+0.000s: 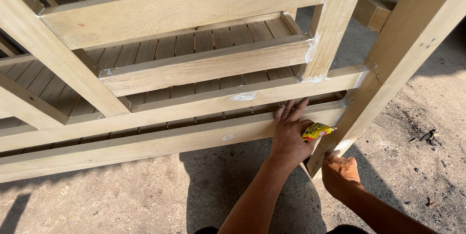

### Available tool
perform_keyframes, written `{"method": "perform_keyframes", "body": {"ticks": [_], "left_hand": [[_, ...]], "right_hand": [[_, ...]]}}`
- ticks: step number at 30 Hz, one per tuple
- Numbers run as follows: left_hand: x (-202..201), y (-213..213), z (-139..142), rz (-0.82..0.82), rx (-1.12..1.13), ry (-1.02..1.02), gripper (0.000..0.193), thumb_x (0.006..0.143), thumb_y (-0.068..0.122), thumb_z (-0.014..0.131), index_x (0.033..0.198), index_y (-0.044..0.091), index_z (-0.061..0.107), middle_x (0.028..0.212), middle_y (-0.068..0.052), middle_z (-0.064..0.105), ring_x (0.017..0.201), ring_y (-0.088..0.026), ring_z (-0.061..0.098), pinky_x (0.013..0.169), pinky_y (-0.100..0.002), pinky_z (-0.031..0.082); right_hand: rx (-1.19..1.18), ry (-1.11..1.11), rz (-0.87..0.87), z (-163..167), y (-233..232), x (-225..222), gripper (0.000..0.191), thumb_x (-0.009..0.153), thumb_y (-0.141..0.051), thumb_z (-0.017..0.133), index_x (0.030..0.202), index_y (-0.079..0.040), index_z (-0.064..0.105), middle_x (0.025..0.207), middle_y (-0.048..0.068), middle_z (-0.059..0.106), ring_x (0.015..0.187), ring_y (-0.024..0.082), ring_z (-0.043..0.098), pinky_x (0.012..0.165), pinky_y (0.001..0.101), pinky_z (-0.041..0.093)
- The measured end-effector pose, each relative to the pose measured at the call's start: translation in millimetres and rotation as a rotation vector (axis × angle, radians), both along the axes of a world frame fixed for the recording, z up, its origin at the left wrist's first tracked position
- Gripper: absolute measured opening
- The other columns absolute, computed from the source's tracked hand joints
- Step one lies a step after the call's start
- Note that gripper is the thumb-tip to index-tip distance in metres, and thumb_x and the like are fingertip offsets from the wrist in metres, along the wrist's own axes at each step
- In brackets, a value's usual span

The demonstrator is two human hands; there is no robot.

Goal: The person applies white wood filler to the joints of a wooden bed frame using a tube and a small metal spatula. They squeeze filler onto the joints and smooth it with the spatula, working along the lower and upper sections of the frame.

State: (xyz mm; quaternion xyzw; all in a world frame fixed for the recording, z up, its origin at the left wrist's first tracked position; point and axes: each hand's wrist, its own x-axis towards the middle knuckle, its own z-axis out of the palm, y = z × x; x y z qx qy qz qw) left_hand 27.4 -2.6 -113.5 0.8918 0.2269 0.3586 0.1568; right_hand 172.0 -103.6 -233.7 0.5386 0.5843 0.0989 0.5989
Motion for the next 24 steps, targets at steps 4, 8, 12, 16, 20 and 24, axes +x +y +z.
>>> {"method": "perform_keyframes", "body": {"ticks": [4, 8, 12, 16, 20, 24], "left_hand": [[0.7, -1.9, 1.0, -0.001, -0.022, -0.003, 0.025, 0.088, 0.038, 0.078, 0.088, 0.014, 0.081, 0.161, -0.011, 0.045, 0.157, -0.033, 0.026, 0.128, -0.051, 0.011], [0.3, -0.7, 0.0, -0.003, -0.014, -0.005, 0.024, 0.088, 0.038, 0.078, 0.088, 0.014, 0.081, 0.162, -0.011, 0.045, 0.158, -0.032, 0.027, 0.129, -0.051, 0.012], [-1.2, 0.4, -1.7, -0.016, -0.007, -0.007, 0.021, 0.089, 0.037, 0.077, 0.090, 0.017, 0.082, 0.163, -0.011, 0.045, 0.159, -0.032, 0.027, 0.130, -0.051, 0.013], [0.0, -0.1, -1.0, -0.011, -0.021, 0.002, 0.025, 0.089, 0.039, 0.078, 0.086, 0.015, 0.081, 0.163, -0.011, 0.044, 0.159, -0.033, 0.025, 0.129, -0.052, 0.011], [2.2, -0.8, -0.3, -0.004, -0.029, 0.004, 0.026, 0.087, 0.041, 0.077, 0.085, 0.015, 0.081, 0.162, -0.011, 0.044, 0.158, -0.034, 0.025, 0.128, -0.052, 0.011], [1.5, -1.1, -1.4, 0.009, -0.029, 0.015, 0.028, 0.088, 0.042, 0.077, 0.084, 0.015, 0.081, 0.161, -0.011, 0.045, 0.158, -0.033, 0.026, 0.129, -0.051, 0.012]], "right_hand": [[0.248, 0.356, -0.340, 12.4, -5.2, -1.5, 0.051, 0.115, -0.030, 0.035, 0.155, 0.002, 0.030, 0.139, 0.018, 0.057, 0.133, 0.029, 0.050, 0.112, 0.0471, 0.042], [-0.116, -0.242, 0.145, 0.4, 1.4, -3.5, 0.049, 0.115, -0.022, 0.041, 0.154, 0.008, 0.036, 0.142, 0.030, 0.058, 0.133, 0.037, 0.054, 0.109, 0.0526, 0.045], [0.254, 0.483, -0.431, -14.3, -0.1, -0.5, 0.066, 0.112, -0.030, 0.039, 0.164, 0.001, 0.013, 0.142, 0.021, 0.054, 0.133, 0.031, 0.050, 0.111, 0.0466, 0.042], [0.420, 0.549, -0.439, -13.9, -11.2, 12.8, 0.046, 0.113, -0.027, 0.034, 0.154, -0.007, 0.035, 0.122, 0.005, 0.064, 0.116, 0.019, 0.060, 0.104, 0.0392, 0.051], [0.457, 0.522, -0.393, -7.9, -12.0, 22.7, 0.063, 0.108, -0.025, 0.039, 0.161, -0.004, 0.013, 0.117, 0.009, 0.060, 0.107, 0.021, 0.060, 0.103, 0.0460, 0.049], [0.503, 0.643, -0.492, -7.5, -8.0, 16.7, 0.068, 0.113, -0.030, 0.035, 0.166, -0.008, 0.000, 0.115, 0.010, 0.063, 0.102, 0.021, 0.064, 0.102, 0.0425, 0.052]]}}
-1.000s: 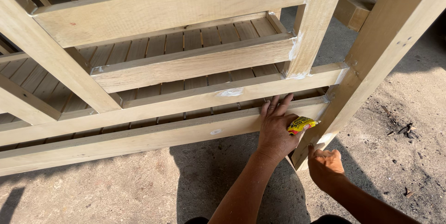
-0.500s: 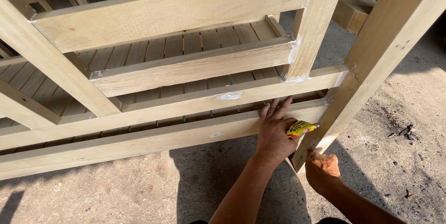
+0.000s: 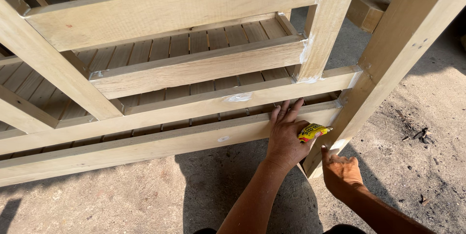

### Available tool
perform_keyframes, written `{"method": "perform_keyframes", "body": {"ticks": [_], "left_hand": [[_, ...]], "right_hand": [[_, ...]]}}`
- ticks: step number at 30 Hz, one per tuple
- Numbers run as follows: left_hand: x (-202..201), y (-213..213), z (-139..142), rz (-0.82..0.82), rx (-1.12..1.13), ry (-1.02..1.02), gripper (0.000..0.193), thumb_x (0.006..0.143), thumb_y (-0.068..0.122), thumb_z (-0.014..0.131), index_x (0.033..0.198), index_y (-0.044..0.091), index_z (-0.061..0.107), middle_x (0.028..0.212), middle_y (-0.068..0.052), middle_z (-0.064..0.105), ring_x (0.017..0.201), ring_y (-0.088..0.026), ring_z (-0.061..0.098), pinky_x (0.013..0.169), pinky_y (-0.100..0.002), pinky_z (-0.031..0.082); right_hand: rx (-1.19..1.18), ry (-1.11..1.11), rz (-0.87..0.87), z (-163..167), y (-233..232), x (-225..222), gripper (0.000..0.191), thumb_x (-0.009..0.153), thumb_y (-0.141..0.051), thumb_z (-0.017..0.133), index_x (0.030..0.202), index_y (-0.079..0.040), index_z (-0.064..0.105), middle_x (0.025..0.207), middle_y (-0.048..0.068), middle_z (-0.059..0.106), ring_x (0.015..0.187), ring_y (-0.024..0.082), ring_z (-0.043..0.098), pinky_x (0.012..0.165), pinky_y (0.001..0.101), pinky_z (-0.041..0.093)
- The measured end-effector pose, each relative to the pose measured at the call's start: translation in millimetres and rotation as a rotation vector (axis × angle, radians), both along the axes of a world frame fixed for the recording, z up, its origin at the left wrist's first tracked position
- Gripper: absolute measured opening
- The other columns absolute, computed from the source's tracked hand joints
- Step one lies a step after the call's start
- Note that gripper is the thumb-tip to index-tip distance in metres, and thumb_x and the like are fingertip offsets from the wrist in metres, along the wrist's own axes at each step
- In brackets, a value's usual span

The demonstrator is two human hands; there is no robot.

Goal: The person applies white wood filler to the joints of a wooden bed frame using a tube and a small metal spatula. They squeeze filler onto the joints and smooth it with the spatula, working along the lower and upper sections of the frame.

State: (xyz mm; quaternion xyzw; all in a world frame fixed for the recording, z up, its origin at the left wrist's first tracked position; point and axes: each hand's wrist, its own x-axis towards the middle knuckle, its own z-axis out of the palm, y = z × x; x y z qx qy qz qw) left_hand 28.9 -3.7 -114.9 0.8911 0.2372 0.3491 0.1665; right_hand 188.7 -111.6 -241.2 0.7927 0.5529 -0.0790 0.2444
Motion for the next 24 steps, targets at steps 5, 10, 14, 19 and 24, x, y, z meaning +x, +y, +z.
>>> {"method": "perform_keyframes", "body": {"ticks": [5, 10, 14, 19, 24], "left_hand": [[-2.2, 2.4, -0.3, -0.010, 0.033, 0.013, 0.027, 0.089, 0.041, 0.078, 0.084, 0.015, 0.081, 0.162, -0.012, 0.045, 0.159, -0.033, 0.026, 0.130, -0.051, 0.012], [-0.5, 3.8, -1.0, -0.017, -0.010, 0.005, 0.028, 0.087, 0.042, 0.079, 0.085, 0.014, 0.082, 0.161, -0.010, 0.046, 0.158, -0.033, 0.026, 0.129, -0.051, 0.012], [1.2, 3.3, 2.0, -0.013, -0.004, -0.009, 0.030, 0.087, 0.043, 0.079, 0.089, 0.013, 0.082, 0.160, -0.007, 0.047, 0.157, -0.030, 0.028, 0.128, -0.051, 0.012], [-9.8, -1.7, 11.2, -0.094, -0.097, -0.032, 0.027, 0.088, 0.035, 0.079, 0.094, 0.009, 0.079, 0.145, -0.004, 0.060, 0.141, -0.024, 0.048, 0.120, -0.049, 0.032], [-25.0, -11.7, 10.8, -0.193, -0.587, -0.095, 0.028, 0.094, 0.022, 0.075, 0.117, 0.005, 0.073, 0.105, -0.013, 0.076, 0.093, -0.022, 0.077, 0.083, -0.037, 0.064]], "right_hand": [[-0.137, -0.017, 0.031, -5.4, 3.5, -15.9, 0.085, 0.108, -0.029, 0.048, 0.167, -0.005, -0.007, 0.115, 0.013, 0.059, 0.099, 0.022, 0.061, 0.092, 0.0429, 0.049], [-0.131, -0.063, 0.042, -1.7, -1.7, -8.8, 0.090, 0.105, -0.031, 0.054, 0.167, -0.008, -0.006, 0.107, 0.008, 0.058, 0.091, 0.017, 0.058, 0.080, 0.0383, 0.048], [-0.079, -0.028, 0.028, 0.8, -9.7, 3.6, 0.083, 0.107, -0.024, 0.049, 0.168, -0.019, -0.008, 0.095, 0.001, 0.061, 0.079, 0.012, 0.059, 0.071, 0.0356, 0.051], [0.158, 0.542, -0.391, -0.4, -3.5, 5.9, 0.059, 0.105, -0.021, 0.055, 0.158, -0.024, 0.029, 0.094, 0.005, 0.070, 0.070, 0.013, 0.064, 0.070, 0.0327, 0.066], [0.825, 1.458, -0.640, 28.4, -6.4, 11.2, 0.032, 0.094, -0.002, 0.063, 0.124, -0.009, 0.073, 0.106, 0.013, 0.079, 0.087, 0.018, 0.072, 0.087, 0.0379, 0.058]]}}
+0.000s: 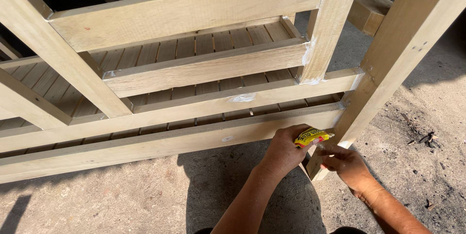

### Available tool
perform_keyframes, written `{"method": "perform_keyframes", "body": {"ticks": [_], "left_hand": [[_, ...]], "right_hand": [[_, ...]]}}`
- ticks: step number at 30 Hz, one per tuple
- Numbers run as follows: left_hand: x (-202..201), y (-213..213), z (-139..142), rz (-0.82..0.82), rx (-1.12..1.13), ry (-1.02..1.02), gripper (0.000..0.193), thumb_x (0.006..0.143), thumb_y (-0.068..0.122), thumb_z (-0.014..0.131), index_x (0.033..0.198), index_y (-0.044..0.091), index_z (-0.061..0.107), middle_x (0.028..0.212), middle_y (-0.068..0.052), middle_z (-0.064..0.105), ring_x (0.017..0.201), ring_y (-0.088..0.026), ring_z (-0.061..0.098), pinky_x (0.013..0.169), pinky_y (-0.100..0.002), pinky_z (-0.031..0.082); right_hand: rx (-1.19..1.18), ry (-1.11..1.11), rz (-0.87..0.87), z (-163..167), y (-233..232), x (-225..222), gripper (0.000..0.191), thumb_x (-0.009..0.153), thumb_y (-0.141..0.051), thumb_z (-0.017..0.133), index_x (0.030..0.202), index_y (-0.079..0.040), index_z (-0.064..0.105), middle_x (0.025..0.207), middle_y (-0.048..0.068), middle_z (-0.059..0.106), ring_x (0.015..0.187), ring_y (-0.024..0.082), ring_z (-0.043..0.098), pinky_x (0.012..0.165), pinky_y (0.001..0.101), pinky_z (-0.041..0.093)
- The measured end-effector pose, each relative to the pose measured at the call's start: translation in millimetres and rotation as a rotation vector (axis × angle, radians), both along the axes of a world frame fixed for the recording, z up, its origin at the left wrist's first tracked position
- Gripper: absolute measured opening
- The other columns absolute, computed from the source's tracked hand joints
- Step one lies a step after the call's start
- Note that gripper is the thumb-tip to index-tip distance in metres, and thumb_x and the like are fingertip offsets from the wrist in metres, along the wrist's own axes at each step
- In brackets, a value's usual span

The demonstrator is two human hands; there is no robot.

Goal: The person applies white wood filler to the joints of a wooden bed frame using a tube and a small metal spatula. They squeeze filler onto the joints and smooth it with the spatula, working along the lower and upper sections of the frame.

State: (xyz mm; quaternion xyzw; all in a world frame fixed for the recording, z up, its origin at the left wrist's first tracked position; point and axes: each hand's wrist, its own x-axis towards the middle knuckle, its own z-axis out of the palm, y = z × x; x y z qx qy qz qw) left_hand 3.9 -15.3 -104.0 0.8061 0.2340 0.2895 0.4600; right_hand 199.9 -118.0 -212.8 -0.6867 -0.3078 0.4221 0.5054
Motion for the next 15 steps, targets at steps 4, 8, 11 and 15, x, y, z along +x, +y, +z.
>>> {"method": "perform_keyframes", "body": {"ticks": [4, 8, 11, 15], "left_hand": [[5.2, 2.9, -6.4, 0.037, -0.258, 0.076, 0.037, 0.093, 0.029, 0.073, 0.121, 0.006, 0.069, 0.098, -0.014, 0.076, 0.081, -0.019, 0.076, 0.073, -0.035, 0.062], [4.9, 7.7, -18.9, 0.112, -0.287, 0.154, 0.043, 0.090, 0.037, 0.079, 0.112, 0.000, 0.071, 0.091, -0.016, 0.076, 0.075, -0.021, 0.074, 0.067, -0.037, 0.060], [5.5, 9.7, -25.5, 0.121, -0.233, 0.165, 0.042, 0.091, 0.036, 0.078, 0.109, 0.000, 0.072, 0.088, -0.016, 0.075, 0.073, -0.022, 0.075, 0.066, -0.037, 0.060], [7.3, 9.4, -26.9, 0.131, -0.221, 0.209, 0.039, 0.092, 0.035, 0.076, 0.110, 0.000, 0.071, 0.085, -0.017, 0.074, 0.071, -0.024, 0.075, 0.066, -0.039, 0.062]], "right_hand": [[0.147, 0.440, -0.186, 37.3, -8.5, -11.8, 0.023, 0.097, 0.000, 0.057, 0.116, 0.002, 0.069, 0.108, 0.018, 0.074, 0.096, 0.026, 0.069, 0.092, 0.0431, 0.056], [0.199, 0.615, -0.198, 60.2, -12.9, -23.2, 0.026, 0.095, 0.004, 0.054, 0.117, 0.003, 0.068, 0.107, 0.021, 0.071, 0.099, 0.029, 0.068, 0.090, 0.0454, 0.054], [0.164, 0.669, -0.232, 64.3, -16.6, -26.8, 0.028, 0.094, 0.004, 0.052, 0.119, 0.003, 0.066, 0.110, 0.020, 0.072, 0.103, 0.029, 0.070, 0.092, 0.0453, 0.054], [0.185, 0.694, -0.160, 61.5, -19.9, -27.1, 0.032, 0.093, 0.005, 0.052, 0.123, 0.005, 0.064, 0.111, 0.020, 0.071, 0.103, 0.028, 0.070, 0.090, 0.0448, 0.054]]}}
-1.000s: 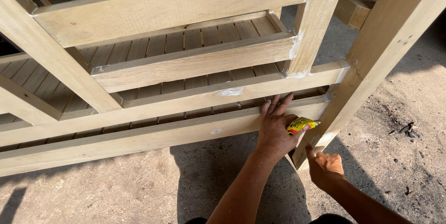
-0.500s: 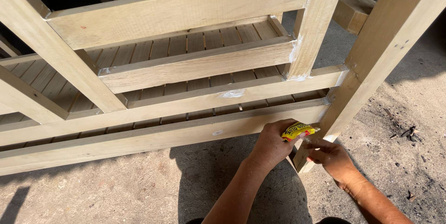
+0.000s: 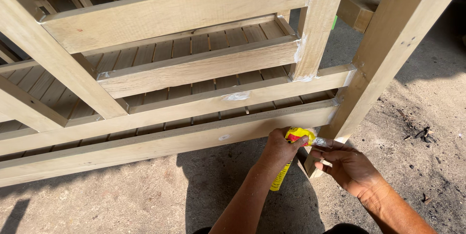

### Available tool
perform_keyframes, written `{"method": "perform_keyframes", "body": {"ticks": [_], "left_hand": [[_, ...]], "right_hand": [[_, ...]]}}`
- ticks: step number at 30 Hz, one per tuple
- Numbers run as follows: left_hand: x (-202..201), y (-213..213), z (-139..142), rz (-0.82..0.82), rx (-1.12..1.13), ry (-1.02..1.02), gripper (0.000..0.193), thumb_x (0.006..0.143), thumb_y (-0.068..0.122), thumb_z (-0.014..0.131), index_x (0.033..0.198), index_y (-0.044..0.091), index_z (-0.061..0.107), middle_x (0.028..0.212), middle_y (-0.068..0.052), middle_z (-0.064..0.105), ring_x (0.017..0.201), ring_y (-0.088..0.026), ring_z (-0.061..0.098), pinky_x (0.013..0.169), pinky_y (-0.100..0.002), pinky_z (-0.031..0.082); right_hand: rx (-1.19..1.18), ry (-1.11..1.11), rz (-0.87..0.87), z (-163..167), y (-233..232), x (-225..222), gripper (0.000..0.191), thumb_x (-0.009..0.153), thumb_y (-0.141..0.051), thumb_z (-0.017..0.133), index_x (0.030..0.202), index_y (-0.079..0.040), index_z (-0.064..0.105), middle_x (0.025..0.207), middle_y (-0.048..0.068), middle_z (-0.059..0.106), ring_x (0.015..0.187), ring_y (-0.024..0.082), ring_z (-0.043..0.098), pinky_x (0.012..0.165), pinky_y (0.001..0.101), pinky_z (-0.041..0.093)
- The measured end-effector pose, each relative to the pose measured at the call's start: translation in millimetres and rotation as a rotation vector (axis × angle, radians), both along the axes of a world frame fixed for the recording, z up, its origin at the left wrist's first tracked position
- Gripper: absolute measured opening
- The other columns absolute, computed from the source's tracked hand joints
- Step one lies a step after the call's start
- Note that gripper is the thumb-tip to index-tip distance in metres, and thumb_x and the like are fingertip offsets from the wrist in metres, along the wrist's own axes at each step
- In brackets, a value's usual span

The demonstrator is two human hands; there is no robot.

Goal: The person applies white wood filler to the joints of a wooden bed frame using a tube and a small metal spatula. They squeeze filler onto the joints and smooth it with the spatula, working along the lower and upper sections of the frame.

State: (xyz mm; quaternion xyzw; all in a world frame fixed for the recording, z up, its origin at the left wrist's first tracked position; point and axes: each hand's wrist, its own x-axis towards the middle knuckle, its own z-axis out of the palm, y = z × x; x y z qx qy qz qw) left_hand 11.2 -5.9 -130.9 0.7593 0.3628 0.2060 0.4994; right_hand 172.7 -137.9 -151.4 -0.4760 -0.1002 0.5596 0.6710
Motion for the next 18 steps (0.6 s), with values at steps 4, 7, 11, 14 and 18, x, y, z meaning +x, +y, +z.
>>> {"method": "perform_keyframes", "body": {"ticks": [4, 7, 11, 14, 18], "left_hand": [[1.9, -2.1, 2.6, 0.009, -0.002, -0.011, 0.037, 0.092, 0.032, 0.076, 0.113, 0.002, 0.072, 0.089, -0.017, 0.075, 0.075, -0.025, 0.076, 0.070, -0.039, 0.062], [3.4, -3.3, 4.2, 0.002, 0.081, -0.063, 0.035, 0.090, 0.028, 0.077, 0.113, 0.001, 0.073, 0.094, -0.018, 0.076, 0.083, -0.027, 0.077, 0.076, -0.038, 0.062], [3.0, -7.0, 7.4, -0.006, 0.214, -0.117, 0.032, 0.088, 0.021, 0.080, 0.111, 0.000, 0.074, 0.099, -0.017, 0.076, 0.092, -0.029, 0.077, 0.081, -0.038, 0.061], [2.6, -9.7, 14.0, -0.005, 0.353, -0.162, 0.027, 0.086, 0.013, 0.079, 0.109, 0.001, 0.074, 0.102, -0.016, 0.075, 0.094, -0.029, 0.076, 0.084, -0.038, 0.061], [5.4, -7.1, 27.3, 0.043, 0.772, -0.313, 0.034, 0.070, 0.005, 0.083, 0.103, 0.001, 0.072, 0.108, -0.015, 0.070, 0.103, -0.029, 0.069, 0.093, -0.038, 0.058]], "right_hand": [[0.004, 0.019, 0.024, -1.3, -2.2, -1.6, 0.033, 0.095, 0.005, 0.053, 0.126, 0.009, 0.063, 0.110, 0.020, 0.070, 0.099, 0.026, 0.068, 0.090, 0.0442, 0.055], [0.023, 0.037, 0.040, 3.3, -4.3, -4.4, 0.034, 0.094, 0.005, 0.053, 0.127, 0.008, 0.063, 0.109, 0.020, 0.070, 0.096, 0.025, 0.068, 0.089, 0.0446, 0.055], [-0.055, 0.025, 0.014, 11.0, -9.2, -4.5, 0.035, 0.095, 0.003, 0.052, 0.128, 0.009, 0.062, 0.115, 0.021, 0.070, 0.098, 0.025, 0.069, 0.090, 0.0451, 0.056], [-0.012, 0.017, 0.034, 6.8, -12.6, 5.3, 0.039, 0.093, 0.002, 0.051, 0.130, 0.006, 0.062, 0.119, 0.019, 0.072, 0.098, 0.024, 0.070, 0.088, 0.0453, 0.056], [-0.065, -0.219, 0.047, -23.7, -10.1, 30.2, 0.041, 0.094, 0.006, 0.050, 0.133, 0.002, 0.063, 0.119, 0.021, 0.073, 0.098, 0.027, 0.069, 0.091, 0.0445, 0.055]]}}
